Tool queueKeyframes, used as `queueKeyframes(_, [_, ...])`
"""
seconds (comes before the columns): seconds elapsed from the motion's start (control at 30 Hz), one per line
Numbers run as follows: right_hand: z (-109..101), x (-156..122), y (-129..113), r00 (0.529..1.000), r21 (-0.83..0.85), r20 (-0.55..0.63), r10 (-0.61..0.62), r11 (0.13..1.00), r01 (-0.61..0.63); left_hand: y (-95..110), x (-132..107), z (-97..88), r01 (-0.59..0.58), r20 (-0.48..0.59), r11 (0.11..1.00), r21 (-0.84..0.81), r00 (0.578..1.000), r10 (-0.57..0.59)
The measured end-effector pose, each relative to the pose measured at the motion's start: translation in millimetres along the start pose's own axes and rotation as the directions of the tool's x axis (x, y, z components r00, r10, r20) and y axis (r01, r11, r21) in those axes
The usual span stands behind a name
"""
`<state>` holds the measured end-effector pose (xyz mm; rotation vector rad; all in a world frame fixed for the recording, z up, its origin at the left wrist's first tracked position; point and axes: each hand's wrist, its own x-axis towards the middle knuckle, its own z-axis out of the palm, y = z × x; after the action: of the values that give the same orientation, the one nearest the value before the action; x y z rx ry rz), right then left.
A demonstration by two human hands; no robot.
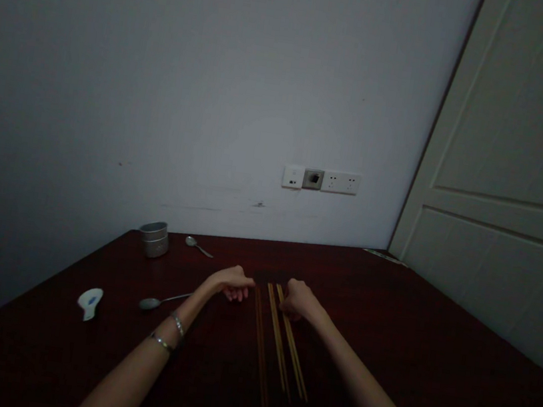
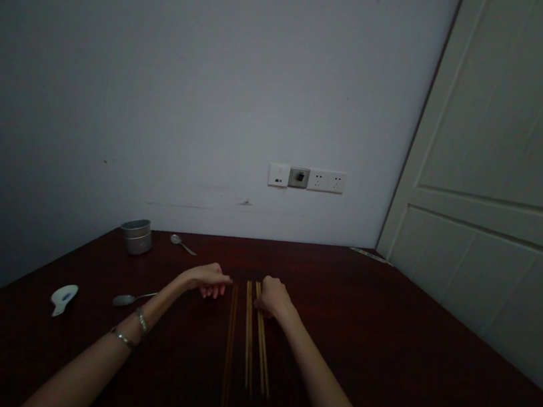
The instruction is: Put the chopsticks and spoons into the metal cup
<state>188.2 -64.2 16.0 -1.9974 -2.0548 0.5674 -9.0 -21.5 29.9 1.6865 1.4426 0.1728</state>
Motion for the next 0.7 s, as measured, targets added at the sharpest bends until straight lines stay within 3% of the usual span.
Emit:
queueKeyframes(0.07, [0.0,0.4,-0.6,1.0,0.02,0.011,0.019,1.0,-0.019,7.8,-7.1,8.9,0.003,0.047,0.988,0.158,0.999,-0.01])
queueKeyframes(0.2, [0.6,1.0,-0.7,0.999,0.034,0.008,0.035,0.999,-0.035,16.9,-11.6,27.4,-0.006,-0.009,0.958,0.288,1.0,0.009])
queueKeyframes(0.47, [3.6,1.3,2.7,1.0,0.054,-0.001,0.022,0.998,-0.022,11.8,-5.4,37.8,-0.054,-0.096,0.907,0.418,0.99,0.103])
queueKeyframes(0.7, [2.8,0.3,1.9,1.0,0.055,0.006,0.014,0.998,-0.015,11.5,1.6,46.0,-0.05,-0.167,0.923,0.381,0.978,0.122])
